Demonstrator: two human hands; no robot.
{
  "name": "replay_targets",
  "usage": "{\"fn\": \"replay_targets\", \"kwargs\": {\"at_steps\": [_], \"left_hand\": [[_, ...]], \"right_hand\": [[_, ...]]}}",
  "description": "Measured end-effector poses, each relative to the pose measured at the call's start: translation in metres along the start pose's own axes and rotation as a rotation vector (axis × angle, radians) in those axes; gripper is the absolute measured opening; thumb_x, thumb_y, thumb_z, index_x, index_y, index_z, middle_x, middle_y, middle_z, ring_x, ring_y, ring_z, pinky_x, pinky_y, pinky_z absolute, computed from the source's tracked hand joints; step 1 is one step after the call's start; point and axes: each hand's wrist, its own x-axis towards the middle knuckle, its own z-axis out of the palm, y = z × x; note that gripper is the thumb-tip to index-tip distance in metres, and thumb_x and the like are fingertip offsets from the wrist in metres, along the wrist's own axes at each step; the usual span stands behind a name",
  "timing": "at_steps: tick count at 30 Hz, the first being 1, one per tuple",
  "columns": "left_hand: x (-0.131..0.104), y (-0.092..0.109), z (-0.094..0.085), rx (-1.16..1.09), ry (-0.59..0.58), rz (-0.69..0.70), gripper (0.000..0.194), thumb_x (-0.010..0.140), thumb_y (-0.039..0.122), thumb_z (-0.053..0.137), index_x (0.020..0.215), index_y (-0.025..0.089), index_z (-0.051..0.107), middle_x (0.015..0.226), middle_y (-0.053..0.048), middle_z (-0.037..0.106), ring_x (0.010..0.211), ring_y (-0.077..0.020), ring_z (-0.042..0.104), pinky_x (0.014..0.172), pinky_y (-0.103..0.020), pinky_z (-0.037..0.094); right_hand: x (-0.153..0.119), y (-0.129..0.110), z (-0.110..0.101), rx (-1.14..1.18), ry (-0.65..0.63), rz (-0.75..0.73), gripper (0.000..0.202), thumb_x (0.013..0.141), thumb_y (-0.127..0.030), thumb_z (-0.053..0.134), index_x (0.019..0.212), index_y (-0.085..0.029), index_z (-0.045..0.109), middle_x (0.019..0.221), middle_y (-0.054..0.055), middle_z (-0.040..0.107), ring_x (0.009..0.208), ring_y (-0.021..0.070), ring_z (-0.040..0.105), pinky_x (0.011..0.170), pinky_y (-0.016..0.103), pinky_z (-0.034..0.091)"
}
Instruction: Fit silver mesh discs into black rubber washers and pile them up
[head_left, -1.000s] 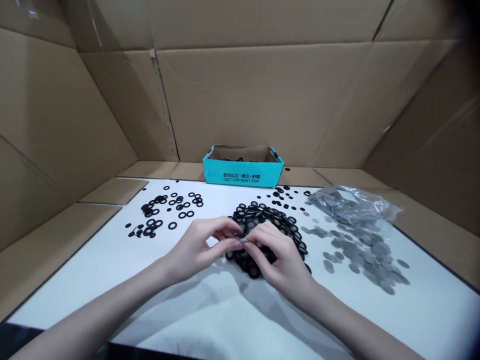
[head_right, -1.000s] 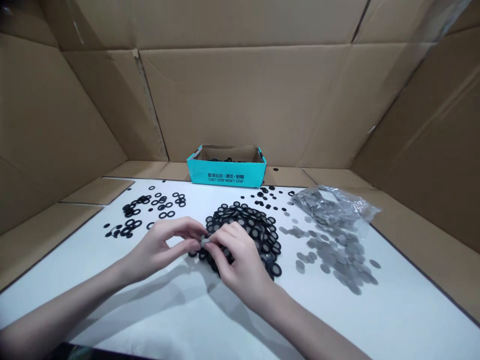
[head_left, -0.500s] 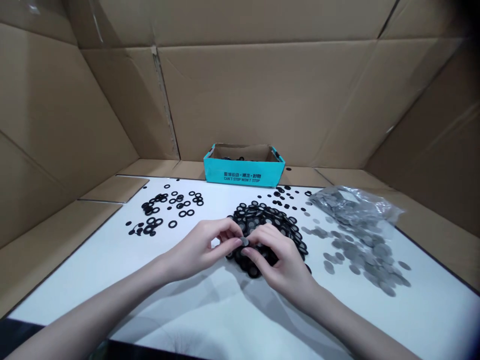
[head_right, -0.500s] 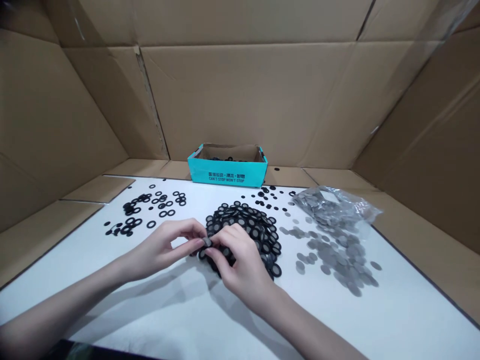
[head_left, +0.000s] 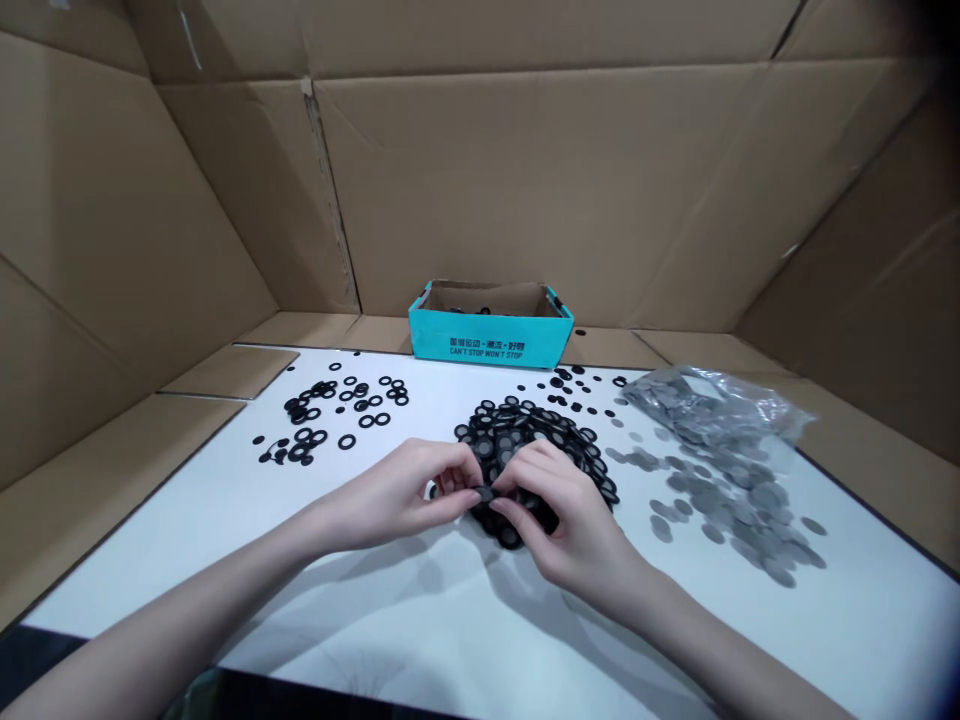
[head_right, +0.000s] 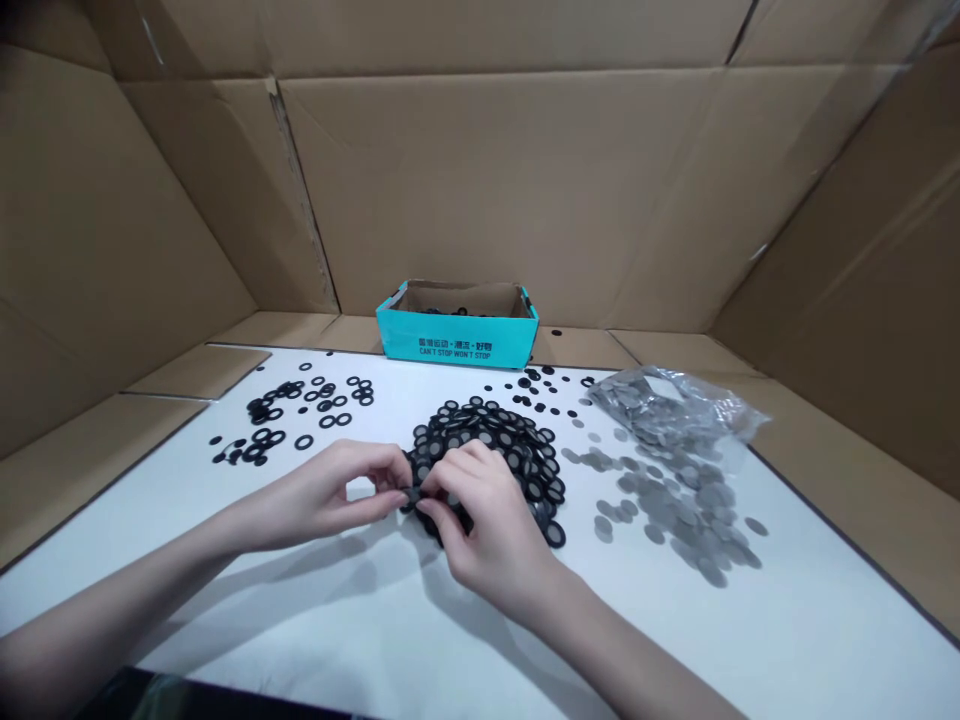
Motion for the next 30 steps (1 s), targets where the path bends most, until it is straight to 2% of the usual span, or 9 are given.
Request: {"fn": "replay_targets", "kwargs": {"at_steps": [7, 13, 21, 24, 30], "left_hand": [[0.0019, 0.0023, 0.0006, 0.063, 0.029, -0.023, 0.009, 0.089, 0.02, 0.055, 0.082, 0.016, 0.059, 0.076, 0.0, 0.063, 0.067, -0.0116, 0.056, 0.063, -0.021, 0.043], [0.001, 0.0014, -0.0025, 0.043, -0.013, -0.027, 0.009, 0.088, 0.022, 0.057, 0.083, 0.016, 0.062, 0.076, -0.001, 0.066, 0.068, -0.0124, 0.057, 0.064, -0.022, 0.045], [0.0025, 0.0015, 0.0001, 0.005, 0.087, 0.037, 0.01, 0.089, 0.023, 0.059, 0.089, 0.015, 0.065, 0.084, -0.004, 0.066, 0.074, -0.0134, 0.06, 0.071, -0.024, 0.05], [0.0017, 0.0021, 0.0001, 0.018, 0.096, 0.088, 0.011, 0.09, 0.022, 0.059, 0.089, 0.015, 0.066, 0.084, -0.004, 0.065, 0.074, -0.0135, 0.059, 0.07, -0.024, 0.049], [0.0013, 0.002, 0.0019, 0.085, 0.138, 0.093, 0.011, 0.091, 0.021, 0.057, 0.084, 0.016, 0.063, 0.08, -0.002, 0.063, 0.069, -0.0113, 0.058, 0.066, -0.022, 0.046]], "right_hand": [[-0.0017, -0.002, -0.0001, -0.019, -0.011, -0.004, 0.018, 0.085, -0.007, 0.055, 0.074, -0.021, 0.048, 0.07, 0.002, 0.057, 0.074, 0.0193, 0.045, 0.066, 0.034, 0.04], [-0.0018, -0.0035, -0.0006, -0.038, -0.032, 0.006, 0.016, 0.085, -0.008, 0.057, 0.076, -0.021, 0.051, 0.072, 0.003, 0.059, 0.078, 0.0204, 0.047, 0.068, 0.036, 0.041], [-0.0008, 0.0004, -0.003, -0.033, -0.016, 0.009, 0.014, 0.088, -0.013, 0.056, 0.077, -0.021, 0.053, 0.074, 0.004, 0.061, 0.079, 0.0211, 0.05, 0.068, 0.036, 0.041], [-0.001, 0.0012, -0.0028, -0.034, -0.005, 0.006, 0.013, 0.088, -0.012, 0.057, 0.079, -0.021, 0.053, 0.074, 0.004, 0.061, 0.08, 0.0211, 0.049, 0.069, 0.036, 0.04], [-0.0007, 0.0024, -0.0019, -0.023, 0.007, 0.006, 0.013, 0.088, -0.012, 0.056, 0.078, -0.021, 0.054, 0.073, 0.004, 0.061, 0.079, 0.0213, 0.05, 0.068, 0.035, 0.041]]}}
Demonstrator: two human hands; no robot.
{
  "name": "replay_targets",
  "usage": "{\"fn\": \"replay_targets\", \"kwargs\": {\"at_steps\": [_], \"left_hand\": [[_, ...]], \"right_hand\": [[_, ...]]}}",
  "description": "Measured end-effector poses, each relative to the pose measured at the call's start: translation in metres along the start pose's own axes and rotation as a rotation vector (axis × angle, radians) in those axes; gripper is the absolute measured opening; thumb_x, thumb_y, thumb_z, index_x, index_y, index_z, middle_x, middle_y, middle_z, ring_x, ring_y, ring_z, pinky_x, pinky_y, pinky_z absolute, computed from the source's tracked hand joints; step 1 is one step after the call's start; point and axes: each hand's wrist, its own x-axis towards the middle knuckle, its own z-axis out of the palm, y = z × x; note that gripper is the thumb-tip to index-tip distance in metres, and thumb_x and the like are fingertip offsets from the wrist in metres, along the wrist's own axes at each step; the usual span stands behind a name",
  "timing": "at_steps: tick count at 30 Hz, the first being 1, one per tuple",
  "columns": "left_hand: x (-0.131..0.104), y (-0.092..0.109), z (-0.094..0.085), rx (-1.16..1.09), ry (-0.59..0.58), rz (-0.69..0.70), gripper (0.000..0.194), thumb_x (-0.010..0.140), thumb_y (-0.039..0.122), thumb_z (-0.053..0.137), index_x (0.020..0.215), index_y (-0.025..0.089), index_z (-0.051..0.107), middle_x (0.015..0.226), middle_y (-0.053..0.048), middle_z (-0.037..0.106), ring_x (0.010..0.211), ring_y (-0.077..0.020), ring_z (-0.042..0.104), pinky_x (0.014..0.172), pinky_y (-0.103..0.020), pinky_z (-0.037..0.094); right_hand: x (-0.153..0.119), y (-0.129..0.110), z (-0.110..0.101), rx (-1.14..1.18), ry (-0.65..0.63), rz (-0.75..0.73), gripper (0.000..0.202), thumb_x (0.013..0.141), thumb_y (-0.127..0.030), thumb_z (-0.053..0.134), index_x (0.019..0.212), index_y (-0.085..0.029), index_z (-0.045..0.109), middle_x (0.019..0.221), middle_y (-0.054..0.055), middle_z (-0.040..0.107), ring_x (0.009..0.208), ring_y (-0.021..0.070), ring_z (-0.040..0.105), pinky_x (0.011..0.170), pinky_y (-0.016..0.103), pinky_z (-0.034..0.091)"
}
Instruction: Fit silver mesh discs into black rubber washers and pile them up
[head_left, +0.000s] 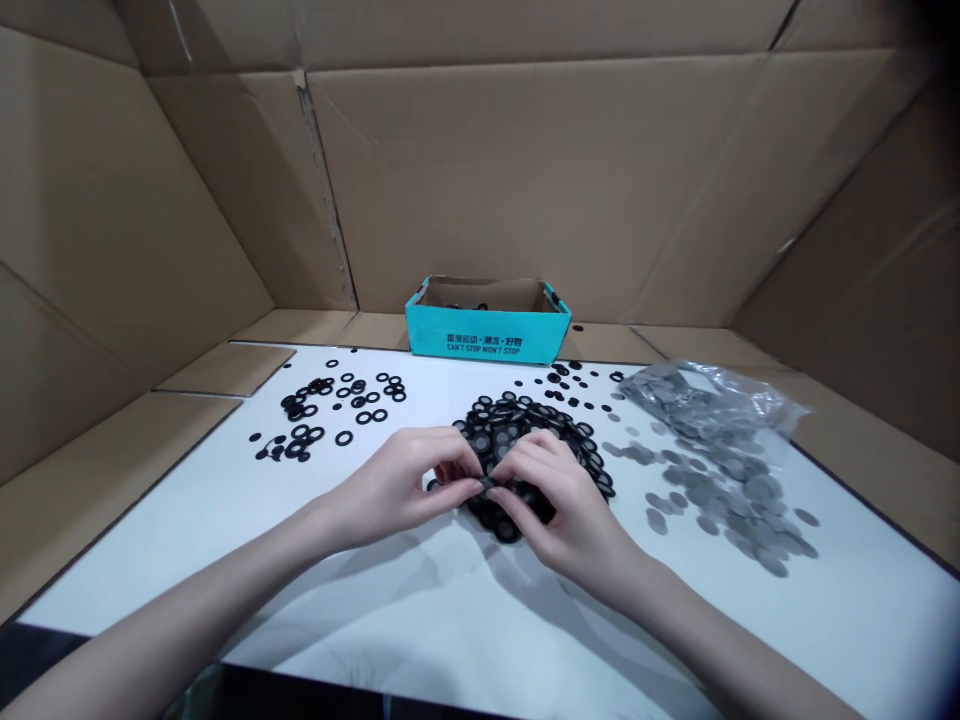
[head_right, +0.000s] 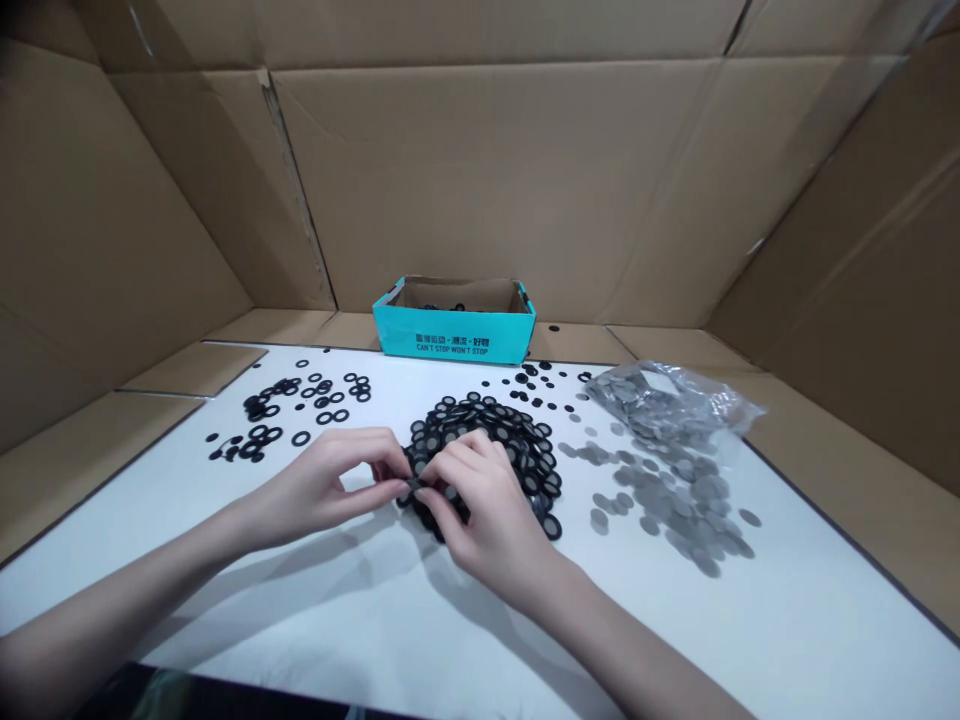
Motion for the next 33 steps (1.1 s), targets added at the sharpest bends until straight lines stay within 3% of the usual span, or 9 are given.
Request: {"fn": "replay_targets", "kwargs": {"at_steps": [5, 12, 21, 33], "left_hand": [[0.0009, -0.0005, 0.0028, 0.021, -0.011, -0.018, 0.012, 0.091, 0.022, 0.057, 0.082, 0.016, 0.06, 0.077, 0.0, 0.062, 0.068, -0.011, 0.056, 0.065, -0.021, 0.044], [0.0009, -0.0002, 0.0, 0.064, -0.126, -0.02, 0.01, 0.09, 0.018, 0.055, 0.081, 0.015, 0.059, 0.076, 0.001, 0.06, 0.07, -0.0113, 0.054, 0.065, -0.021, 0.041], [0.0026, 0.0009, -0.002, 0.047, -0.092, -0.015, 0.011, 0.091, 0.018, 0.054, 0.081, 0.015, 0.058, 0.078, 0.0, 0.061, 0.073, -0.0122, 0.054, 0.069, -0.022, 0.041], [0.0015, -0.0014, 0.0012, 0.15, -0.134, -0.02, 0.012, 0.094, 0.019, 0.053, 0.083, 0.016, 0.055, 0.083, 0.0, 0.061, 0.074, -0.0128, 0.054, 0.066, -0.022, 0.039]], "right_hand": [[-0.0005, 0.0029, 0.0016, -0.001, 0.018, -0.018, 0.017, 0.087, -0.008, 0.053, 0.076, -0.021, 0.051, 0.072, 0.003, 0.06, 0.078, 0.0204, 0.048, 0.067, 0.033, 0.04], [0.0, -0.0004, -0.0033, -0.014, -0.1, 0.001, 0.017, 0.087, -0.009, 0.054, 0.076, -0.02, 0.047, 0.073, 0.002, 0.06, 0.082, 0.0206, 0.048, 0.069, 0.034, 0.034], [-0.0006, -0.001, -0.0058, -0.013, -0.104, 0.029, 0.018, 0.087, -0.011, 0.054, 0.075, -0.02, 0.045, 0.073, 0.001, 0.058, 0.082, 0.0198, 0.049, 0.07, 0.035, 0.03], [0.0, 0.0007, -0.0009, -0.064, -0.061, 0.018, 0.016, 0.088, -0.012, 0.055, 0.075, -0.02, 0.051, 0.072, 0.002, 0.061, 0.084, 0.021, 0.051, 0.069, 0.035, 0.03]]}}
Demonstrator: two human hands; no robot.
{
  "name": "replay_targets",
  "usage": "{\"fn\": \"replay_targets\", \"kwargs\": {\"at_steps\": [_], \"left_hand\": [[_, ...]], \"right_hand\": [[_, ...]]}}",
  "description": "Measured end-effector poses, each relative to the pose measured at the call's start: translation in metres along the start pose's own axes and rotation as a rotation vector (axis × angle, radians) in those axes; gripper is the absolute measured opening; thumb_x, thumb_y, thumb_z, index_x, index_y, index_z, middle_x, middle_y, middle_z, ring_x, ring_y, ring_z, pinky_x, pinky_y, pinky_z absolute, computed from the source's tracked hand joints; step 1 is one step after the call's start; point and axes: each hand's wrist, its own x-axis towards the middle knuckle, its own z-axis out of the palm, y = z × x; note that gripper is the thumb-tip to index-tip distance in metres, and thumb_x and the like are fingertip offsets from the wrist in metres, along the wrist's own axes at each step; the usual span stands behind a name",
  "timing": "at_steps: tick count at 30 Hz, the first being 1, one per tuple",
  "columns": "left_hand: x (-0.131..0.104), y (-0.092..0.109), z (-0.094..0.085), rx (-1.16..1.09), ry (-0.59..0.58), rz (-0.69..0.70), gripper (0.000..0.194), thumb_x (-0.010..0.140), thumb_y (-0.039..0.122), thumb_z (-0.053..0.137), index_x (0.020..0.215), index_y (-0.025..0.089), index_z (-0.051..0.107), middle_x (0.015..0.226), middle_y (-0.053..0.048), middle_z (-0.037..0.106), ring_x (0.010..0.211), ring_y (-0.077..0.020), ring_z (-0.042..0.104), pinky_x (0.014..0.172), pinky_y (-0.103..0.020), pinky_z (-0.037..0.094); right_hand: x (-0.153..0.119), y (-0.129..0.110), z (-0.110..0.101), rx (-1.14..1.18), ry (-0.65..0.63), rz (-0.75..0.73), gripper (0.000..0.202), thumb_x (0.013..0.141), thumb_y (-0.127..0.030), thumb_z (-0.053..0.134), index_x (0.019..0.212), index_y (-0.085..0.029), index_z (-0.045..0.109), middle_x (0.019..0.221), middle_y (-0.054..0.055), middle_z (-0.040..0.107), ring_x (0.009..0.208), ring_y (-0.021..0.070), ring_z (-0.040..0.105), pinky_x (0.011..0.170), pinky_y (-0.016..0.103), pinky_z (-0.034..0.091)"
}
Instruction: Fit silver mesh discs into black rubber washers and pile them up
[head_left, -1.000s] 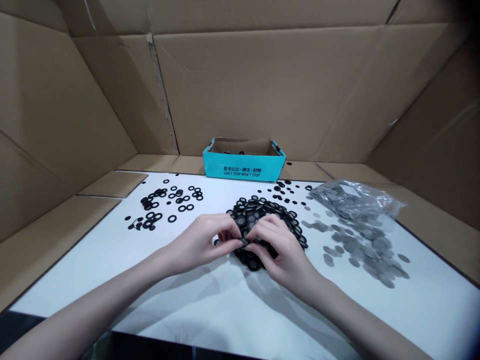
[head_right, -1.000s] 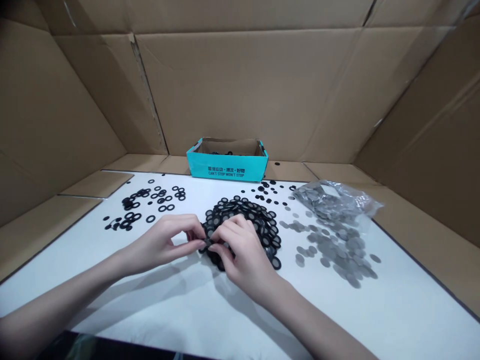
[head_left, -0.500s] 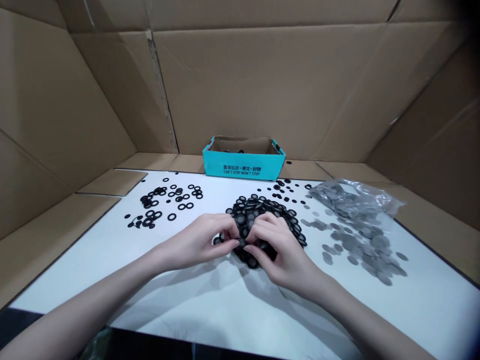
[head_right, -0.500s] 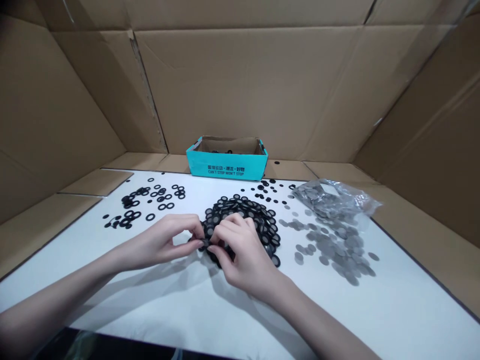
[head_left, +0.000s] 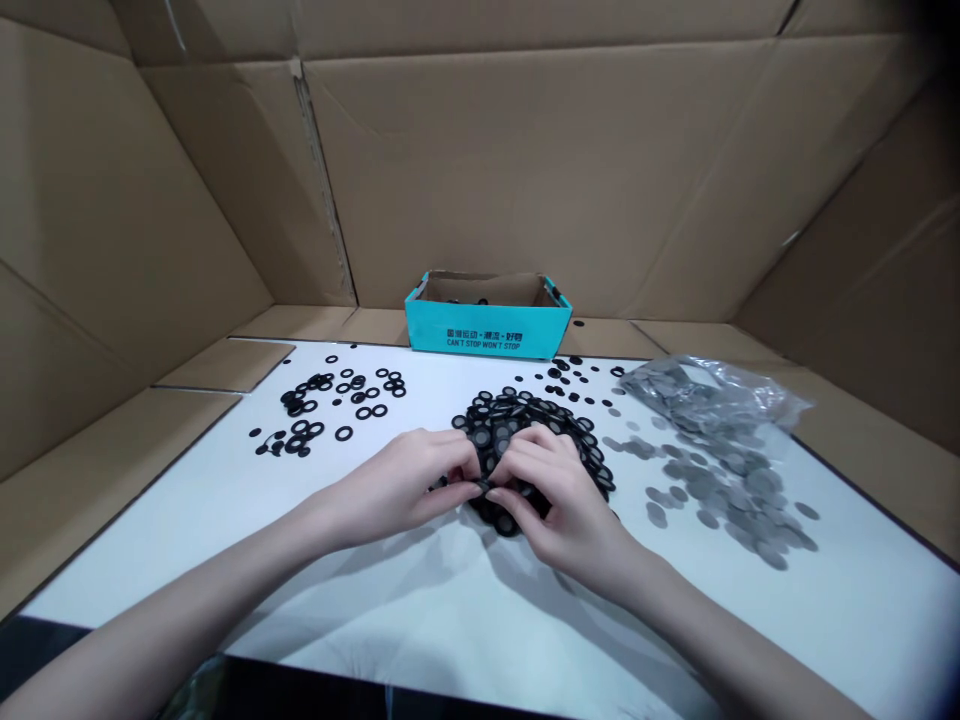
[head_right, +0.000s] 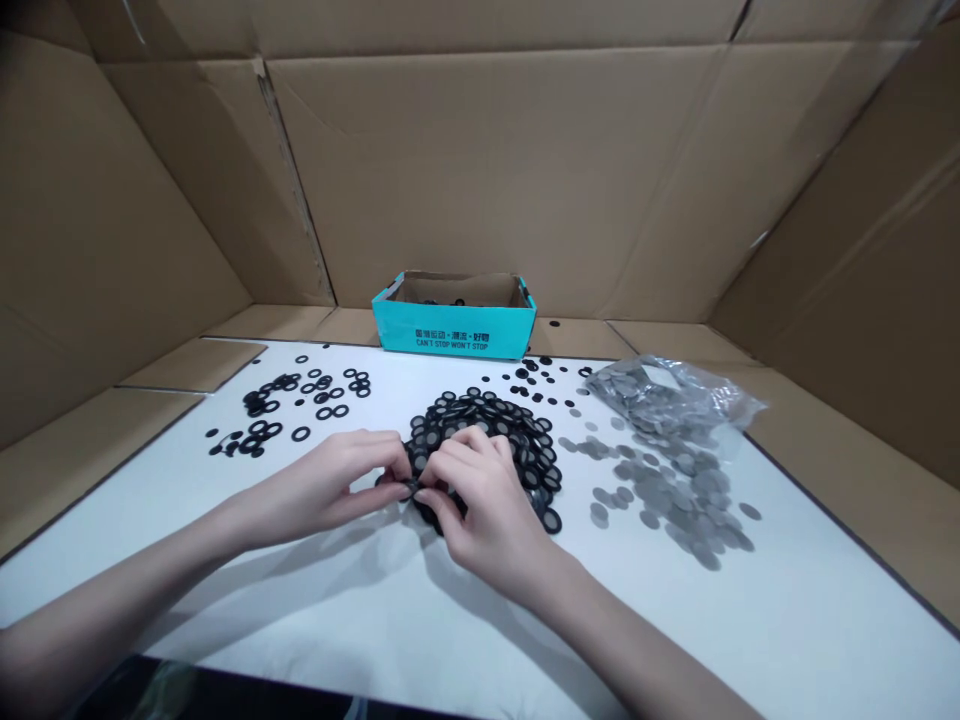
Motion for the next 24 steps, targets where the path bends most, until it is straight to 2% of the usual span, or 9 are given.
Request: {"fn": "replay_targets", "kwargs": {"at_steps": [7, 14, 21, 24], "left_hand": [[-0.001, 0.001, 0.005, -0.047, 0.012, -0.063, 0.008, 0.093, 0.018, 0.054, 0.087, 0.017, 0.059, 0.08, 0.001, 0.064, 0.072, -0.0122, 0.059, 0.066, -0.022, 0.042], [0.002, 0.004, 0.012, -0.204, 0.152, -0.063, 0.009, 0.092, 0.022, 0.054, 0.088, 0.016, 0.058, 0.081, -0.001, 0.065, 0.072, -0.0116, 0.061, 0.066, -0.02, 0.045], [0.002, 0.004, 0.007, -0.154, 0.068, -0.064, 0.01, 0.092, 0.022, 0.053, 0.084, 0.016, 0.057, 0.075, 0.001, 0.063, 0.065, -0.0112, 0.058, 0.063, -0.021, 0.046], [0.001, 0.002, 0.008, -0.207, 0.094, -0.077, 0.01, 0.09, 0.024, 0.057, 0.085, 0.016, 0.059, 0.075, 0.0, 0.065, 0.066, -0.0112, 0.061, 0.063, -0.021, 0.048]], "right_hand": [[0.002, -0.001, -0.006, -0.004, 0.002, 0.014, 0.011, 0.089, -0.015, 0.057, 0.08, -0.021, 0.057, 0.076, 0.003, 0.064, 0.084, 0.0214, 0.051, 0.071, 0.036, 0.034], [0.001, 0.001, -0.005, 0.167, 0.051, 0.072, 0.018, 0.09, -0.016, 0.054, 0.073, -0.021, 0.049, 0.071, 0.002, 0.06, 0.076, 0.0186, 0.051, 0.067, 0.033, 0.04], [0.0, -0.003, -0.001, 0.183, 0.089, 0.062, 0.018, 0.09, -0.016, 0.051, 0.073, -0.021, 0.047, 0.07, 0.001, 0.057, 0.073, 0.0175, 0.05, 0.066, 0.033, 0.039], [0.001, -0.003, -0.002, 0.162, 0.059, 0.07, 0.018, 0.09, -0.015, 0.052, 0.074, -0.021, 0.049, 0.072, 0.002, 0.06, 0.078, 0.0191, 0.051, 0.068, 0.035, 0.039]]}}
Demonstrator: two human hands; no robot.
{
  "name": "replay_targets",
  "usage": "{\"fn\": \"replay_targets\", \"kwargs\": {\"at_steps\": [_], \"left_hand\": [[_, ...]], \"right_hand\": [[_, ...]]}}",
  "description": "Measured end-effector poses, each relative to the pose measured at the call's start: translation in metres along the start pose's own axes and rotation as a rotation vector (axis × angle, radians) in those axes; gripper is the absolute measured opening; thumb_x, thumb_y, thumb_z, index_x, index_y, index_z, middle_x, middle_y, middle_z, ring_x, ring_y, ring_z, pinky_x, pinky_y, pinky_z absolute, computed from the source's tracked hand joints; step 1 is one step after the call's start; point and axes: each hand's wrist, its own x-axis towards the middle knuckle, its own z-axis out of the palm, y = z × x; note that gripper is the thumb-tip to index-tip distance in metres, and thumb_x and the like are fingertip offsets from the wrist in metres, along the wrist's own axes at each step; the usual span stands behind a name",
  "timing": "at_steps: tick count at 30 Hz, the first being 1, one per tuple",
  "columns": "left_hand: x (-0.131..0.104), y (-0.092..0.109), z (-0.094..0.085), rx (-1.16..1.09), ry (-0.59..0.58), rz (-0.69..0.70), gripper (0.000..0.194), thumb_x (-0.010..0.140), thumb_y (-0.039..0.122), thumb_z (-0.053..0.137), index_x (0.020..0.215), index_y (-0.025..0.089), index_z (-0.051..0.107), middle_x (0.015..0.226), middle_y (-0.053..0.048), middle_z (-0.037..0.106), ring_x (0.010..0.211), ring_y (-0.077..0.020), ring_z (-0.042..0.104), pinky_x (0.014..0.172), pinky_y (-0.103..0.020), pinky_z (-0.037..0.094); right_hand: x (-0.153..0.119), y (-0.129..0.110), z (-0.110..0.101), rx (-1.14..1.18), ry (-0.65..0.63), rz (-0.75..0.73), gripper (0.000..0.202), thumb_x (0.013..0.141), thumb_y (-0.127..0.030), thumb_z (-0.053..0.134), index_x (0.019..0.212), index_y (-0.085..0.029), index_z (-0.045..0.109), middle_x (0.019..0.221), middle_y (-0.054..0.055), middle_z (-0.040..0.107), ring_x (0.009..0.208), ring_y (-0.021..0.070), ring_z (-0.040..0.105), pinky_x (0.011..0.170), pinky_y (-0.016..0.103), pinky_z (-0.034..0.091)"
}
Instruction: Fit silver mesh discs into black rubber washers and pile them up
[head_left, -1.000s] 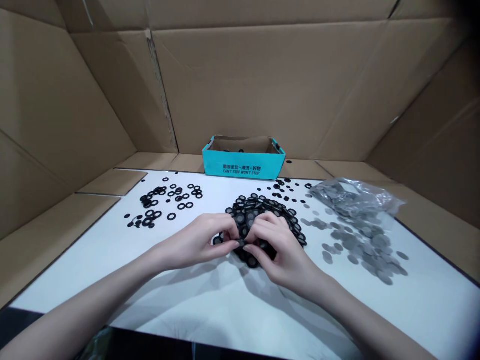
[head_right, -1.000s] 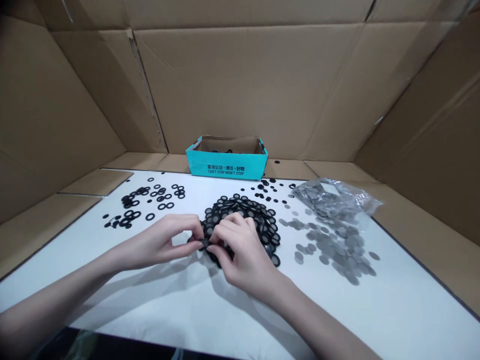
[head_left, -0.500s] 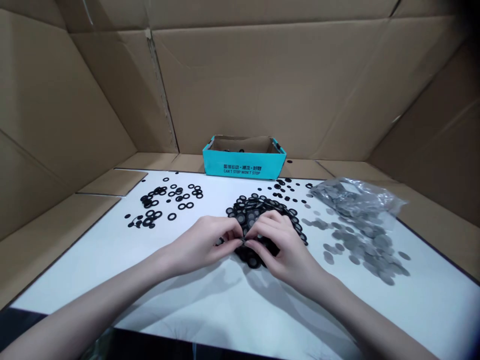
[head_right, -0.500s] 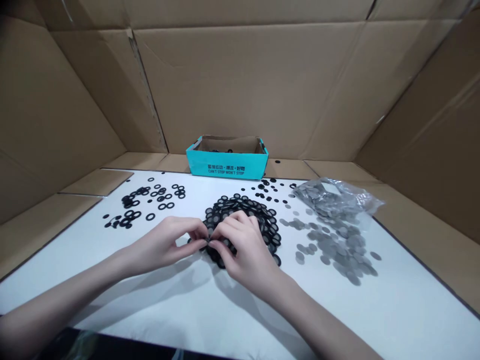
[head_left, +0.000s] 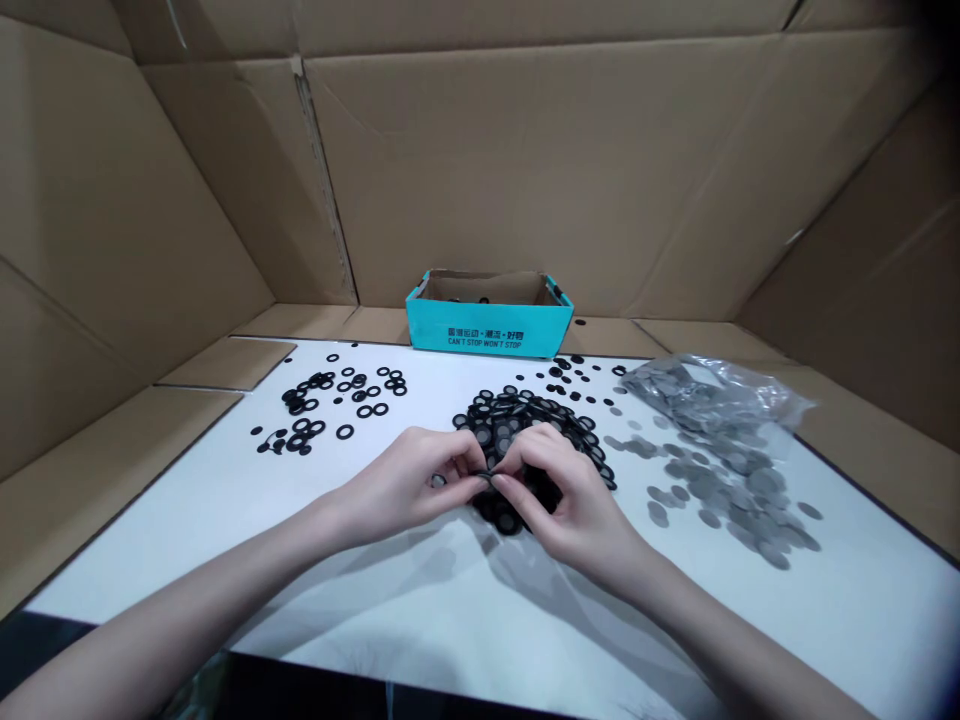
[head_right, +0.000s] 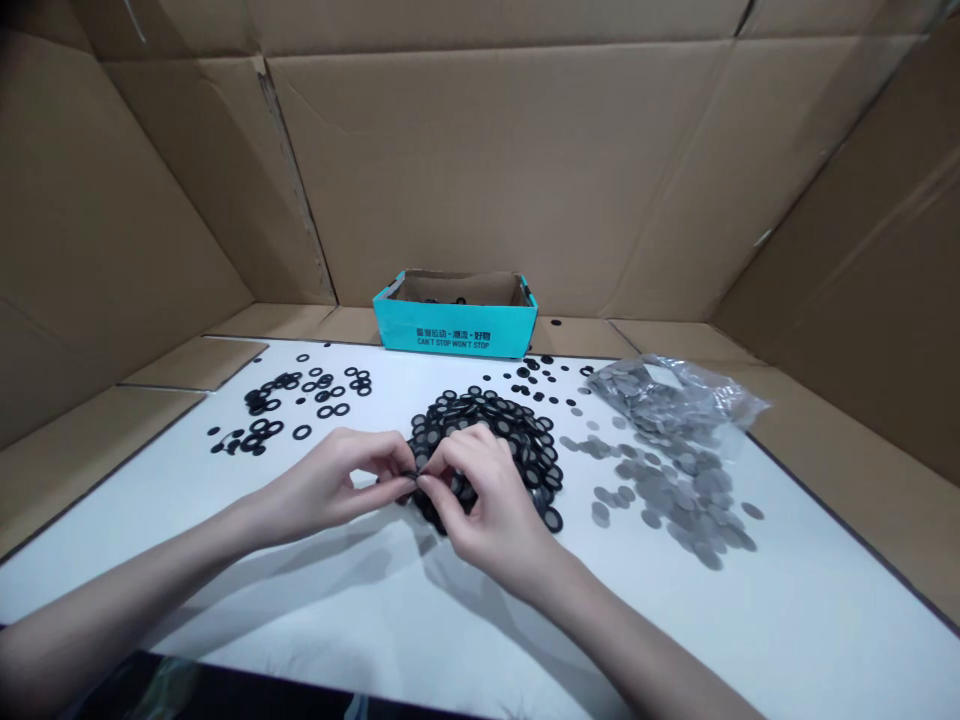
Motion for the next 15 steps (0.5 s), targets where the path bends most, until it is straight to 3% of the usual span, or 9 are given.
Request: {"fn": "replay_targets", "kwargs": {"at_steps": [8, 15], "left_hand": [[0.0017, 0.0013, 0.0018, -0.046, 0.079, 0.0, 0.011, 0.088, 0.023, 0.061, 0.084, 0.014, 0.066, 0.072, 0.0, 0.066, 0.065, -0.0106, 0.061, 0.062, -0.019, 0.047], [0.0007, 0.002, 0.0093, -0.117, 0.068, -0.039, 0.016, 0.096, 0.029, 0.045, 0.091, 0.017, 0.055, 0.079, -0.001, 0.062, 0.07, -0.0126, 0.06, 0.064, -0.022, 0.048]], "right_hand": [[0.0018, 0.0019, -0.0027, -0.051, 0.047, -0.01, 0.01, 0.091, -0.017, 0.055, 0.084, -0.022, 0.06, 0.08, 0.004, 0.067, 0.081, 0.0212, 0.055, 0.071, 0.037, 0.041], [0.0024, 0.0014, -0.0034, -0.049, 0.062, -0.003, 0.018, 0.09, -0.014, 0.055, 0.073, -0.021, 0.052, 0.07, 0.001, 0.062, 0.073, 0.0185, 0.053, 0.065, 0.032, 0.041]]}}
